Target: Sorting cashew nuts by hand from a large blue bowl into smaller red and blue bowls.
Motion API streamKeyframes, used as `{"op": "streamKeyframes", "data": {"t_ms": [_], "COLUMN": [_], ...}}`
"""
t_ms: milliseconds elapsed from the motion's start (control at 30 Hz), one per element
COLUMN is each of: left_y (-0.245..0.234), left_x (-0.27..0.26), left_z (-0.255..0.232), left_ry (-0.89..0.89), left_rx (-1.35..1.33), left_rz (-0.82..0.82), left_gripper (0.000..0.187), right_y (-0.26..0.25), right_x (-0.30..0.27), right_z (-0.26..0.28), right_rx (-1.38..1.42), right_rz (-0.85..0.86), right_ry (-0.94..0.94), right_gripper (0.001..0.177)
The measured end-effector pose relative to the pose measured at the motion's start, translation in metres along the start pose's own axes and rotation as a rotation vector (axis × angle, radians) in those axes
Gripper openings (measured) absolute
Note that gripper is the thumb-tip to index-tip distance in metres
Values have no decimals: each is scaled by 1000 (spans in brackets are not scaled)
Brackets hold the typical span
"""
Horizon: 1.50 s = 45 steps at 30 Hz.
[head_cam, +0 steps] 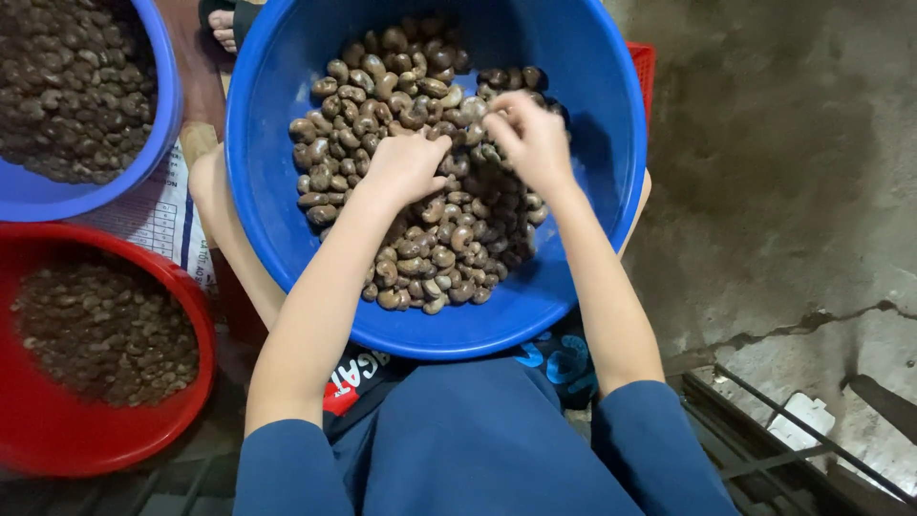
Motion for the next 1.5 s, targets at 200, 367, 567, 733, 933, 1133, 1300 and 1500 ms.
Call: {"op": "streamKeyframes", "data": {"t_ms": [200,367,567,733,933,1133,1300,1500], "left_y": [-13,-32,-68,-50,-8,-5,42,-10], "left_x": [-2,-2,-17,-7,-6,-1,22,10], "left_z": [-6,0,24,8,-24,-27,-9,20], "left_ry": [60,-4,-229,4,153,164,138,3], "left_rx": [167,161,216,137,182,185,161,124], "left_rz": [-196,-439,-698,-555,-240,-94,-105,-102], "left_gripper": [37,15,56,9,15,31,34,43], "right_y": [-34,19,38,18,-42,-45,3,57], "right_x": [-11,-16,-12,-8,-17,-27,-20,-36], "right_z": [-13,-23,-38,-27,-16,-45,-69,-7], "right_rx": [104,-509,-638,-365,839,383,-335,-341], "right_rz": [-233,204,160,58,-286,-321,113,455], "right_ry": [74,94,60,127,255,289,512,202], "right_gripper": [11,46,36,19,12,24,42,52]}}
Point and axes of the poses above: each hand's wrist, its own x-axis towards the middle knuckle, its own y-axis out of the palm, z = x × y, the point moved 5 cm from there along x, towards the middle knuckle, and after that the axes turned 12 degrees about x, right-handed, at the moved point
